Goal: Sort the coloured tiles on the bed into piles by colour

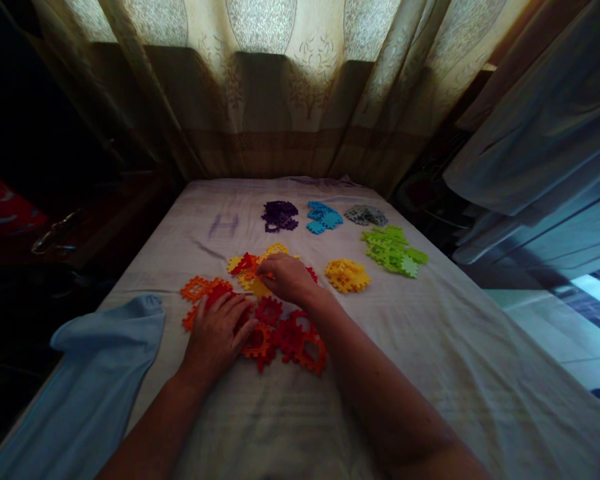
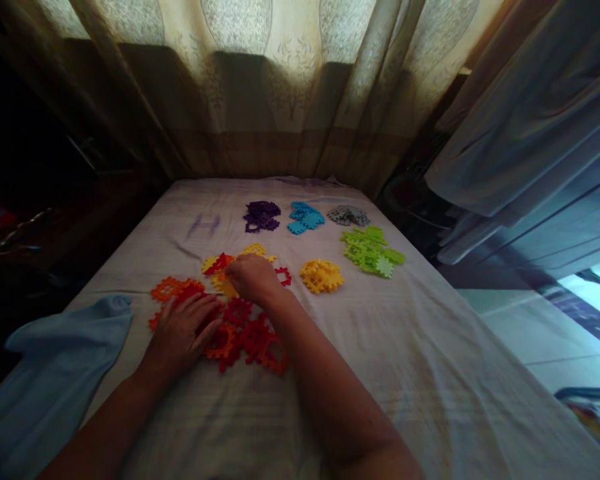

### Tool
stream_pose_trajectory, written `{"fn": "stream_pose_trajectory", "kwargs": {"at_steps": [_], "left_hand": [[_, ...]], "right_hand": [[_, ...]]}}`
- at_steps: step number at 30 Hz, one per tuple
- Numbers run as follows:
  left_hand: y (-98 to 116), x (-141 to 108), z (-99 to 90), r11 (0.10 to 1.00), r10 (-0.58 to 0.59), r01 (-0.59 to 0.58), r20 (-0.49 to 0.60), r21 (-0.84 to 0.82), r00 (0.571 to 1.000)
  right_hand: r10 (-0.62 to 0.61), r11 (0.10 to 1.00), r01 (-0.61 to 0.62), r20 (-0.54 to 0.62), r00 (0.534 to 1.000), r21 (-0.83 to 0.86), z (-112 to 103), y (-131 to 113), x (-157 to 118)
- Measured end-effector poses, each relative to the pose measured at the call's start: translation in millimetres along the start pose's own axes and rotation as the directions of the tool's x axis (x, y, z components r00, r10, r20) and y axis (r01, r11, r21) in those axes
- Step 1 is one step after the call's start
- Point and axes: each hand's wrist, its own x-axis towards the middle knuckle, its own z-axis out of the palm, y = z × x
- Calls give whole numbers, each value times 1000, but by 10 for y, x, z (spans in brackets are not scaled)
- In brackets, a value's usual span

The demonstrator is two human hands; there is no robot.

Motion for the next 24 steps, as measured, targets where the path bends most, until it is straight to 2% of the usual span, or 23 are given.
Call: {"fn": "stream_pose_trajectory", "kwargs": {"at_steps": [2,4,6,8,9,11,14,16,19,22,24], "left_hand": [[-8,-4,12,1000,4,-4,-8,6,1000],[-17,-6,22,1000,5,-5,-14,7,1000],[-27,-8,27,1000,8,-7,-17,7,1000],[-36,-8,30,1000,17,-16,-17,10,1000],[-40,-8,32,1000,23,-23,-18,12,1000],[-48,-5,34,999,36,-36,-22,20,999],[-57,0,37,998,50,-49,-27,30,998],[-60,4,39,998,55,-54,-28,33,998],[-62,8,42,998,61,-60,-29,33,998],[-64,7,42,998,63,-63,-32,27,997],[-66,3,40,998,65,-64,-37,24,997]], "right_hand": [[63,996,-58,-66,996,68,-131,170,-72],[144,987,-127,-178,974,100,-255,443,-180],[278,961,-260,-315,908,98,-354,770,-314],[423,902,-420,-387,819,97,-414,1075,-454],[494,861,-501,-386,779,91,-430,1197,-518],[589,791,-609,-340,733,60,-441,1359,-621],[663,730,-683,-251,705,8,-450,1423,-711],[678,722,-692,-187,710,-8,-475,1400,-741],[645,759,-651,-122,754,-13,-530,1328,-751],[565,819,-573,-138,814,-26,-535,1183,-687],[481,872,-488,-105,870,-44,-476,1028,-599]]}}
